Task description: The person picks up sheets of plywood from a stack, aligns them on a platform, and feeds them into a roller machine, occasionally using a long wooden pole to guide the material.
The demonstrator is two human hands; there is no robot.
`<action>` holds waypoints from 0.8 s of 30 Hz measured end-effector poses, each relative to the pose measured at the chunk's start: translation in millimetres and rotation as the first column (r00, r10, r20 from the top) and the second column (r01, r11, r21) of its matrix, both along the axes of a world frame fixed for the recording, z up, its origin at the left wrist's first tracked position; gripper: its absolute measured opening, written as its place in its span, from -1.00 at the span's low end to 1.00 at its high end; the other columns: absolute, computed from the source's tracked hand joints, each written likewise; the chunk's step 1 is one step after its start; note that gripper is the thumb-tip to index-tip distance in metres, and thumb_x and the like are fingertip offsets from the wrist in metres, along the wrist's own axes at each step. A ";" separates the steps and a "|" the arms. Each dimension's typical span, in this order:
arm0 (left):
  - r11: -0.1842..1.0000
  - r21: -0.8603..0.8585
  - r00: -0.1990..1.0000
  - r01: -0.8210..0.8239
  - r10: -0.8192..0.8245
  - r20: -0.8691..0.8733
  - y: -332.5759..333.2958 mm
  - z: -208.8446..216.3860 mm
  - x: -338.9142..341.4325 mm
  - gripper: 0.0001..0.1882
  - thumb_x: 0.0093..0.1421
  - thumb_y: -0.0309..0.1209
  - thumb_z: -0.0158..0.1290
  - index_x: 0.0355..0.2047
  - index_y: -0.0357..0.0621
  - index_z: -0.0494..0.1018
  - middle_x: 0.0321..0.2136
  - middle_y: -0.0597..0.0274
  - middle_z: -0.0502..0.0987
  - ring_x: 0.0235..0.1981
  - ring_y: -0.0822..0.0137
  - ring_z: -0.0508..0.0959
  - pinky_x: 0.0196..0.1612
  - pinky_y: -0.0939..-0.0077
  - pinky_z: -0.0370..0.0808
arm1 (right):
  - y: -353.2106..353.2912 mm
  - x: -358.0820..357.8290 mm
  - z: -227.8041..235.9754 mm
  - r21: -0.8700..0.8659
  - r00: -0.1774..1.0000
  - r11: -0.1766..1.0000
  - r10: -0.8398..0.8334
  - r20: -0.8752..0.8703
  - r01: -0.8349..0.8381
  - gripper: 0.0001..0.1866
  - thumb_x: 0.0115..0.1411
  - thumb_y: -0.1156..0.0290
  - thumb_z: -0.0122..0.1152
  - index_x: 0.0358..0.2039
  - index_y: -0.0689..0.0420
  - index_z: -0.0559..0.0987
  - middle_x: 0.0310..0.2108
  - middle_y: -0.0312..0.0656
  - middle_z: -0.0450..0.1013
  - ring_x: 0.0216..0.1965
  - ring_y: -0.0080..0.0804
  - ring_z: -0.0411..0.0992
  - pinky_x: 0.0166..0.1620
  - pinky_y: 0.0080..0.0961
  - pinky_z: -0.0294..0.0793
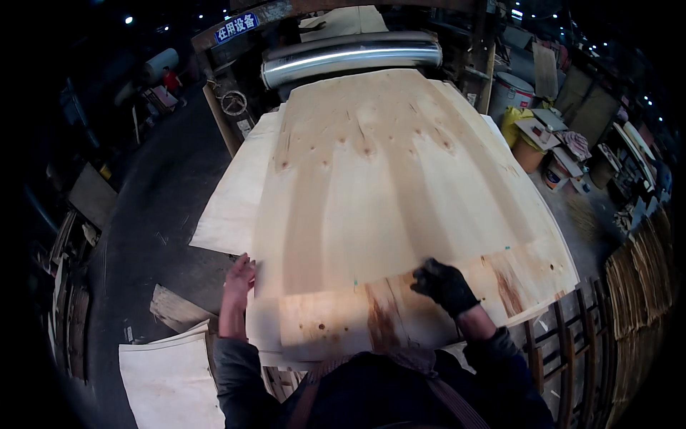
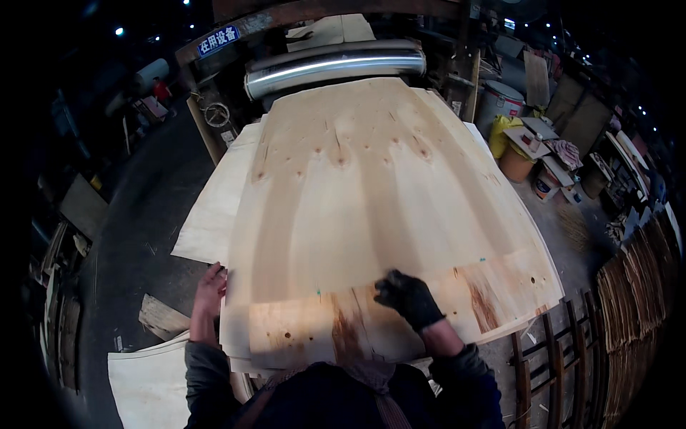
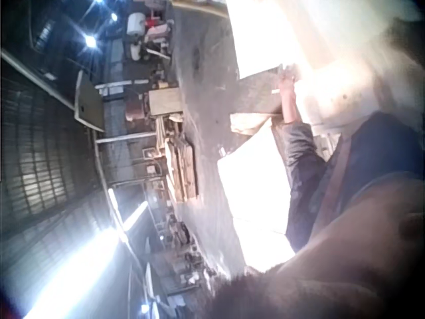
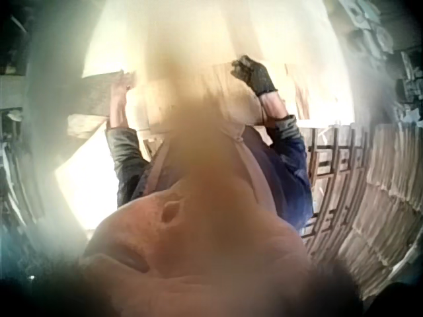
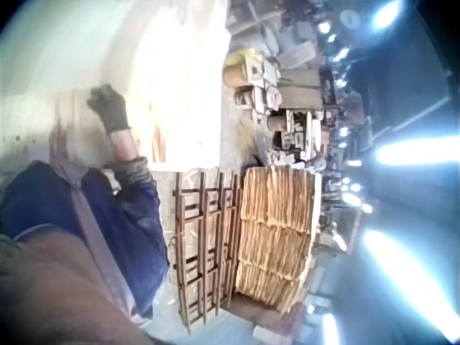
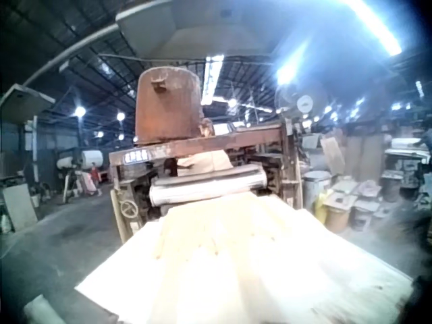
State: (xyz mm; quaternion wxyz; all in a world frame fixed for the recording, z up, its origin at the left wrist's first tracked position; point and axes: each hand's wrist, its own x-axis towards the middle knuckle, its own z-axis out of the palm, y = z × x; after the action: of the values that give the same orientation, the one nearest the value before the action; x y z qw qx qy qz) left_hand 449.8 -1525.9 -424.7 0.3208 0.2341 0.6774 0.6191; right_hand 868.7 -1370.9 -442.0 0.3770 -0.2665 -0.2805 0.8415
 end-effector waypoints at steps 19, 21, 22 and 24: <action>0.974 -0.195 0.989 0.111 -0.128 -0.079 6.0 -58.0 66.8 -0.38 0.03 -0.57 0.02 0.10 -0.41 0.07 -0.05 0.04 0.34 -0.13 0.35 0.40 -0.09 0.55 0.37 | 84.6 -86.4 -53.9 -0.063 0.925 0.923 0.376 -0.061 -0.380 -0.73 0.08 0.52 0.08 -0.16 0.14 0.38 -0.19 -0.14 0.41 -0.11 -0.25 0.38 -0.02 -0.29 0.40; 0.986 -0.051 0.987 0.159 -0.159 -0.010 2.4 -55.0 60.3 -0.40 0.01 -0.63 -0.01 0.10 -0.41 0.08 -0.10 0.08 0.37 -0.19 0.39 0.42 -0.13 0.59 0.39 | 34.6 -56.1 -45.8 -0.032 0.918 0.917 0.397 -0.020 -0.397 -0.67 0.08 0.50 0.09 -0.09 0.15 0.37 -0.19 -0.13 0.40 -0.11 -0.28 0.38 -0.01 -0.31 0.37; 0.984 0.023 0.984 0.175 -0.175 0.019 -0.7 -53.9 55.4 -0.40 0.01 -0.65 -0.02 0.09 -0.41 0.09 -0.13 0.10 0.39 -0.22 0.40 0.43 -0.15 0.60 0.39 | 12.3 -40.9 -38.4 -0.065 0.907 0.905 0.420 -0.024 -0.421 -0.61 0.08 0.48 0.10 -0.04 0.17 0.33 -0.18 -0.12 0.39 -0.10 -0.25 0.37 0.01 -0.31 0.35; 0.982 0.087 0.982 0.170 -0.176 0.069 -4.5 -40.5 54.6 -0.43 0.00 -0.73 -0.09 0.08 -0.40 0.12 -0.14 0.10 0.41 -0.20 0.38 0.45 -0.14 0.59 0.41 | -25.4 -14.3 -33.1 -0.108 0.914 0.911 0.404 0.041 -0.398 -0.59 0.10 0.40 0.09 -0.02 0.17 0.31 -0.14 -0.08 0.38 -0.08 -0.21 0.36 0.01 -0.29 0.35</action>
State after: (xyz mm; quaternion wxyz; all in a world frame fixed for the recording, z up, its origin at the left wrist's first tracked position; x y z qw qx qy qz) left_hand 504.4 -1530.3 -465.2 0.3895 0.2812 0.6161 0.6242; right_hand 854.4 -1396.3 -475.1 0.1740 -0.2474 -0.2997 0.9048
